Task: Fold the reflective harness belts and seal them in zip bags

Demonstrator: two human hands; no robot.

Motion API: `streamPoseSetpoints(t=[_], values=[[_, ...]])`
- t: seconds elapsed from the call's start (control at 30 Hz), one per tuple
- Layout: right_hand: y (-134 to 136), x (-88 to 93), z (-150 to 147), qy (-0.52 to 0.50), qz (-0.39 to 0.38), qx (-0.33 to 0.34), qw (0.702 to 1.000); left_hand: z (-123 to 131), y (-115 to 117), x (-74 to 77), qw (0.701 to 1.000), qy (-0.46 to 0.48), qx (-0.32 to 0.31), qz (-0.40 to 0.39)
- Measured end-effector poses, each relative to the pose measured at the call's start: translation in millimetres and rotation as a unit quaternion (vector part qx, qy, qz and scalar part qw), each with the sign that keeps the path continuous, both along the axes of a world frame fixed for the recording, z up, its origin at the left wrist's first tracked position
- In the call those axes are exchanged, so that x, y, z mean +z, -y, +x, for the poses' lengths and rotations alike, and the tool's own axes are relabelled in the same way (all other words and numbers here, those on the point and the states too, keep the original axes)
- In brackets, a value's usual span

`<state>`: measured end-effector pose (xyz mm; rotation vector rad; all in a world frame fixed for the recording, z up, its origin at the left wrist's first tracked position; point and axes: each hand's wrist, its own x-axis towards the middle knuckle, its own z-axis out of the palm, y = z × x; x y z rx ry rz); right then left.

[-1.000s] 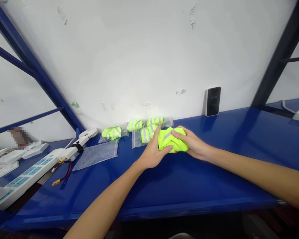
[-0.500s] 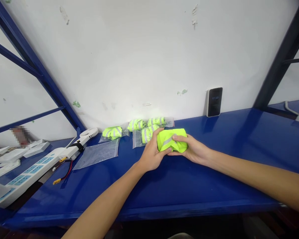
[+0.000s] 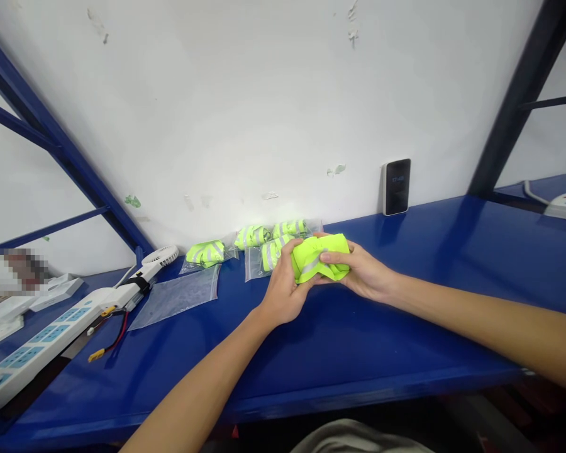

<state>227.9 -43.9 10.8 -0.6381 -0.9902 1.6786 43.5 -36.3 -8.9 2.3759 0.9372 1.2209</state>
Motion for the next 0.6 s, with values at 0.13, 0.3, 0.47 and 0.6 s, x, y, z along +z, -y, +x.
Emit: streamPoseSetpoints(t=[0.13, 0.3, 0.47, 0.6], values=[[1.8, 2.7, -1.6, 0.006, 0.007, -0.029, 1.000, -1.2, -2.5, 6.7, 1.000, -0.005, -0.017, -0.025], [3.8, 4.3, -4.1, 0.022, -0.019, -0.040, 0.999, -3.3, -3.6, 6.3, 0.999, -0.026, -0.028, -0.030], [-3.5, 3.6, 1.6, 0.052, -0.006, -0.061, 0.997, -10.2, -4.8, 9.0, 0.991, -0.132, -0.028, 0.011], [-14.0, 4.4, 17.2, 0.196, 0.138, -0.139, 0.961, -57.3, -18.1, 36.2, 0.953, -0.298, 0.020, 0.054]])
